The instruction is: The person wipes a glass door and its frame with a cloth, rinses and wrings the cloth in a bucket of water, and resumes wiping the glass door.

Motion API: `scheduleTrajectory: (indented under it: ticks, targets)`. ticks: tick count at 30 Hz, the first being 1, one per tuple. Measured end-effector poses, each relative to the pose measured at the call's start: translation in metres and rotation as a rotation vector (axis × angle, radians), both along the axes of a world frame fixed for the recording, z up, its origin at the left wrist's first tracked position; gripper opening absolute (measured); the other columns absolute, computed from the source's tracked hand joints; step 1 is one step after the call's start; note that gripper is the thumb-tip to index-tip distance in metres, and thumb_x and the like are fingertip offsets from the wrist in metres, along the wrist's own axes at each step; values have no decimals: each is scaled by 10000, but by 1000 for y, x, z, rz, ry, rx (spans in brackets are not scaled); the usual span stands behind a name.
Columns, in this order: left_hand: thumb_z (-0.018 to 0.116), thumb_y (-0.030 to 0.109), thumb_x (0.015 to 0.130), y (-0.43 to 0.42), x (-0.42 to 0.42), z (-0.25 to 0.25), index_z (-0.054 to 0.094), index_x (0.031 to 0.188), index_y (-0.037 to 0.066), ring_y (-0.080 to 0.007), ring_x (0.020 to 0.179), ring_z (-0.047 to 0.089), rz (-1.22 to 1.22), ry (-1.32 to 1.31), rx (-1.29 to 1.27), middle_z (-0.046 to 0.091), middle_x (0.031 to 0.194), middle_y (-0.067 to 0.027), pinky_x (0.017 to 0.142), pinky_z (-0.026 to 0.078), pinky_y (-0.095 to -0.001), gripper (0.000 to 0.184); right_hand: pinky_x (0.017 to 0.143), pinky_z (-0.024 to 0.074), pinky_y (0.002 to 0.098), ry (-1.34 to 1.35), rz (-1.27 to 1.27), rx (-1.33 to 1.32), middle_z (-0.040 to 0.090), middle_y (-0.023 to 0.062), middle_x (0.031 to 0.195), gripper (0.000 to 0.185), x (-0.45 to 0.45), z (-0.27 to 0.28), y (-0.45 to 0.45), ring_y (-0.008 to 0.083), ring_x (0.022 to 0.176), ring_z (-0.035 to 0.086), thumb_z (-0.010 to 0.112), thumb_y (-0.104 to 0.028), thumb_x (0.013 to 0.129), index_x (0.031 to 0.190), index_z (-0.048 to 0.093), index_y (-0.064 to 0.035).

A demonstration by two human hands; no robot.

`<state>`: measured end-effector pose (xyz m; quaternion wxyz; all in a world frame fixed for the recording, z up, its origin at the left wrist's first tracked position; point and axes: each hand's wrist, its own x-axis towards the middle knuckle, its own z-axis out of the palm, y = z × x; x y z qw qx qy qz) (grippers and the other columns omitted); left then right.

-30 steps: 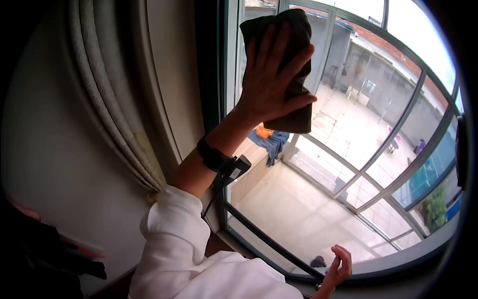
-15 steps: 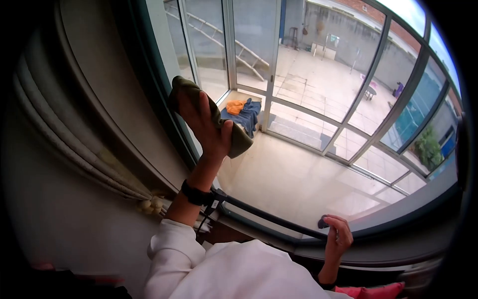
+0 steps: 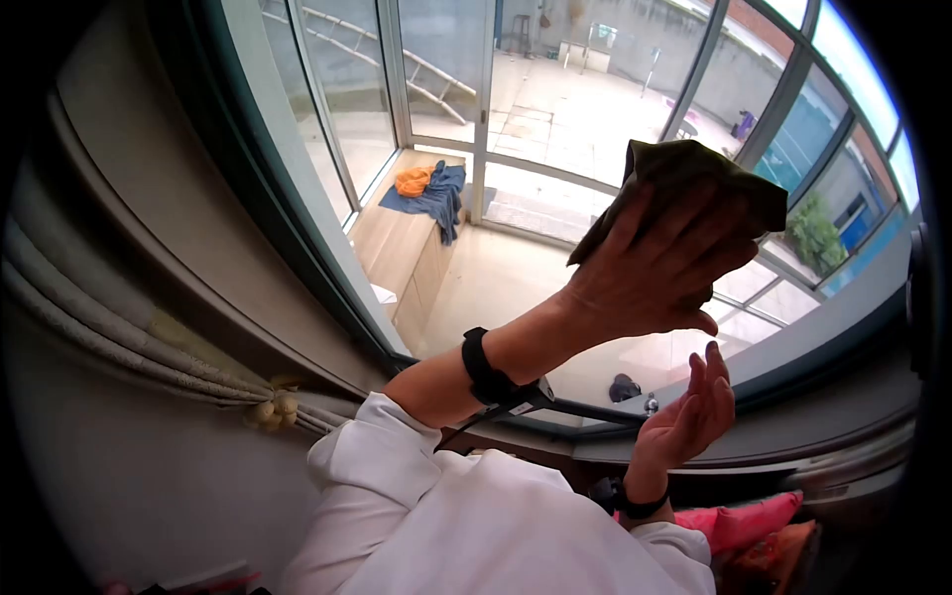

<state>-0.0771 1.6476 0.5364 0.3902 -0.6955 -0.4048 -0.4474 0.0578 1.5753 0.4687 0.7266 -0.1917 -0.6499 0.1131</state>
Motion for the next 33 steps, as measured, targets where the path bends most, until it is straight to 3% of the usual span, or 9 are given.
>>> scheduleTrajectory:
  ticks: [3,5,9,11,16,18,23,28,33]
  targets:
    - [379,495,886,-14,-21,7,252,1398,197,-328,1321,256,-298,-36,-148,330,1410,-140,1071,47,-523,606,1044,269,479,15,91,297,240,240,1405,430,-44,31,21,399,1274,320,338,-251,955,1312,306,-15]
    - [580,280,800,-15,-37,10,208,1403,87,-333,1314,283,-641,-154,-194,320,1416,-144,1093,95,-474,734,1061,191,490,-124,54,247,243,232,1418,512,-63,45,40,413,1308,246,299,-332,964,1370,250,-24]
    - [485,109,841,-21,-55,18,100,1436,95,-343,1299,313,-1310,-448,-429,291,1420,-191,1067,213,-464,708,1043,136,506,-273,-307,355,383,161,1373,564,-93,52,66,409,1307,254,226,-482,943,1272,470,-94]
    - [456,102,866,-35,-71,27,102,1439,125,-381,1280,327,-1355,-551,-427,286,1408,-229,1048,258,-475,673,1053,103,494,-384,-551,230,374,113,1390,446,-101,53,62,338,1315,264,363,-445,917,1250,512,-189]
    - [389,61,898,-66,-150,19,227,1397,93,-402,1237,377,-650,-327,-61,350,1357,-256,1020,302,-490,525,1056,85,493,-600,-875,325,375,126,1382,351,-75,52,75,365,1290,281,504,-403,862,1197,562,-317]
    - [385,69,908,-80,-190,12,264,1377,63,-357,1257,364,-228,-273,47,355,1363,-230,1044,281,-455,484,1064,86,489,-492,-914,253,381,38,1391,360,-41,56,80,297,1305,285,511,-367,862,1217,546,-324]
    - [405,137,943,-110,-291,-10,259,1373,16,-319,1319,266,450,-189,186,252,1428,-193,1078,222,-412,470,1039,115,542,-374,-1154,261,240,204,1434,508,73,60,107,414,1333,139,305,-384,949,1332,393,-63]
    - [348,278,966,-116,-346,-47,201,1387,-17,-330,1330,231,647,-130,41,210,1437,-215,1086,199,-408,535,1093,19,478,-75,-1151,-10,146,187,1465,597,102,49,112,360,1363,65,220,-443,954,1400,226,-46]
    - [285,387,962,-59,-363,-80,170,1383,-59,-335,1342,190,333,-350,43,186,1430,-262,1087,158,-402,623,1033,96,577,-224,-1054,191,265,199,1425,469,-25,61,94,448,1311,174,384,-356,929,1327,416,-109]
